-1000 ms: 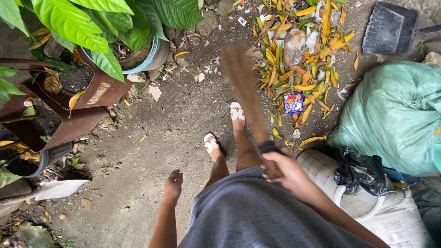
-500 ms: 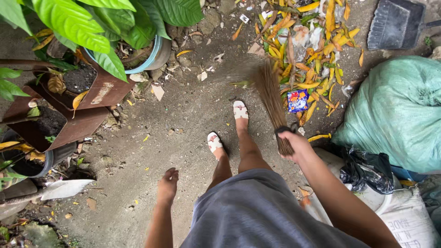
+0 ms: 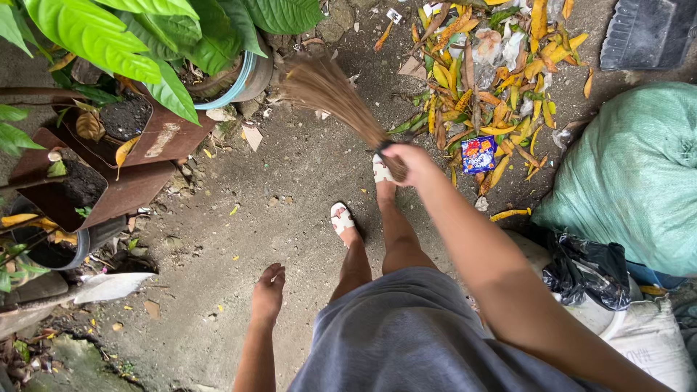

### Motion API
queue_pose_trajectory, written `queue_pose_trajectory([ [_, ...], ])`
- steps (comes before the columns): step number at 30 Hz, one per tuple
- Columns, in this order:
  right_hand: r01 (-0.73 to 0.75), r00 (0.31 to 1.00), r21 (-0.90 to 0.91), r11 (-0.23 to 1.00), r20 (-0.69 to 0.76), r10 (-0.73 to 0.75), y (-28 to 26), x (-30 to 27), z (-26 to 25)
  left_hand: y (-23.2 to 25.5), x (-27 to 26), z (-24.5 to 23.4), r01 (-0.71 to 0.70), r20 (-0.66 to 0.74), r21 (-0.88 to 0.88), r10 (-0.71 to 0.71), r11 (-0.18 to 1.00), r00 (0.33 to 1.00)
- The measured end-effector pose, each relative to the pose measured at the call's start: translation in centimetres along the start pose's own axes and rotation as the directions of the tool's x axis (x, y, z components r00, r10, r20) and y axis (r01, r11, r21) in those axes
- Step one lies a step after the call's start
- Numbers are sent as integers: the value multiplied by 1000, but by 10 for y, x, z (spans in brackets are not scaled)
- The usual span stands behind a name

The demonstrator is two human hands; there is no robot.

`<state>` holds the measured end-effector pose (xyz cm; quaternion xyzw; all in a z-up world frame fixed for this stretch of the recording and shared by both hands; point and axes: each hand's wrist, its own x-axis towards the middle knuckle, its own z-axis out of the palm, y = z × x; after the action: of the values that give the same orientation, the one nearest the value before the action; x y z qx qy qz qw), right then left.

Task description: The person sweeps leaves and debris from a concrete outdoor area into a dustpan using a small hand broom, then carries the broom and dustpan while walking through the space.

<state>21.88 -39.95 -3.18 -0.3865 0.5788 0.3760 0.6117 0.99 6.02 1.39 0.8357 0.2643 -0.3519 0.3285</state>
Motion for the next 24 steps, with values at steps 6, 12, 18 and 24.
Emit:
queue_pose_trajectory([
  [6, 109, 992, 123, 986, -74, -101, 51, -88, -75, 22, 10, 6, 110, -1, -100, -110, 989, 994],
  [12, 54, 994, 4, 999, 92, -54, 55, -109, -38, 52, 24, 53, 88, 69, -52, -85, 995, 994],
  [18, 54, 986, 93, 994, 150, -67, -7, 44, -43, 153, 52, 47, -148, 69, 202, 136, 968, 988],
  [24, 364, 927, 290, 885, -20, -374, 68, -47, -196, 177, 53, 29, -222, 80, 29, 219, 975, 972],
])
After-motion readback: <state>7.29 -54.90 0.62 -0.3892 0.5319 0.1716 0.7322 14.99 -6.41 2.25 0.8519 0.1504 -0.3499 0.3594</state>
